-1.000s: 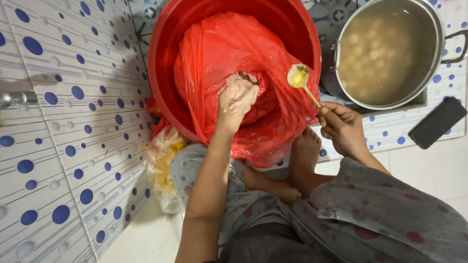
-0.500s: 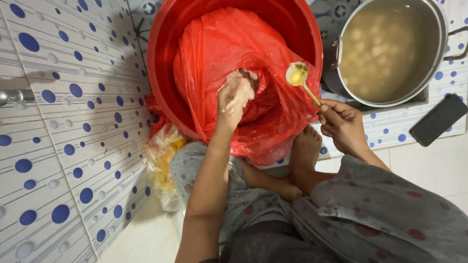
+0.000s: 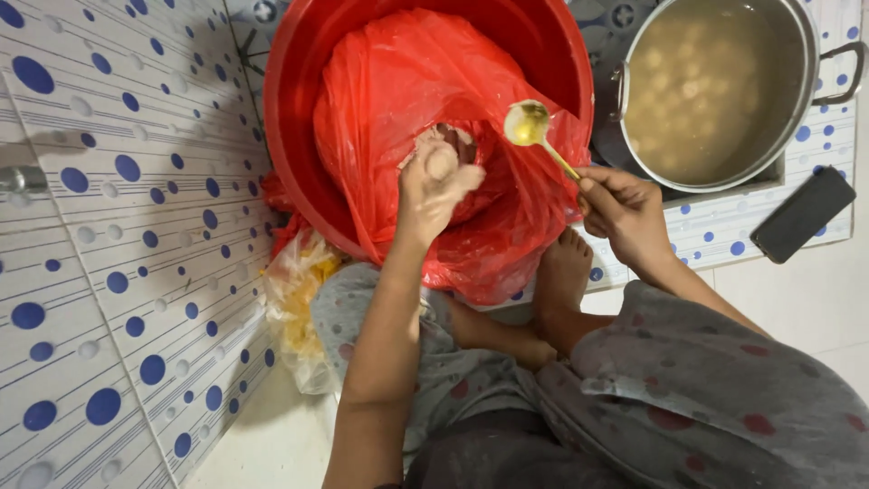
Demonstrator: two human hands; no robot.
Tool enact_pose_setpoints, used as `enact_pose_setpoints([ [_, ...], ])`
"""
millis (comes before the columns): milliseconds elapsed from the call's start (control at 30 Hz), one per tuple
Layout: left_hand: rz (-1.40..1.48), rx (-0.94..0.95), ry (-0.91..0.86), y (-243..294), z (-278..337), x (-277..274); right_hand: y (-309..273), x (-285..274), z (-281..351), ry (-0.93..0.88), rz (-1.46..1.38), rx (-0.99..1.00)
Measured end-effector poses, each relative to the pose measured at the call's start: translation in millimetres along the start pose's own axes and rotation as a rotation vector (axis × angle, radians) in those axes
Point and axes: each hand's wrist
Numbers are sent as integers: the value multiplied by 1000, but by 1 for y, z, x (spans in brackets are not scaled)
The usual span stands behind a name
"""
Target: Forming meatballs by hand and scooping them into a pot of boiling water.
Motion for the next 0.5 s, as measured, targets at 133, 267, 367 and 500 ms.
enact_pose_setpoints([
  [133, 37, 20, 15, -13, -5, 2, -7, 8, -5, -63, 213, -276],
  [267, 80, 51, 45, -22, -7, 11, -22, 23, -1, -110, 637, -827],
  [367, 107, 70, 52, -30, -8, 16, -38, 49, 12, -146, 763, -979],
  [500, 130, 99, 55, -37, -6, 24, -22, 41, 12, -139, 839, -1100],
])
Point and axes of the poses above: each hand's wrist, its own z-axis away from the middle knuckle, its own x-axis out of the palm, y = z × x, and after that the axes turned 12 degrees about y, right-handed
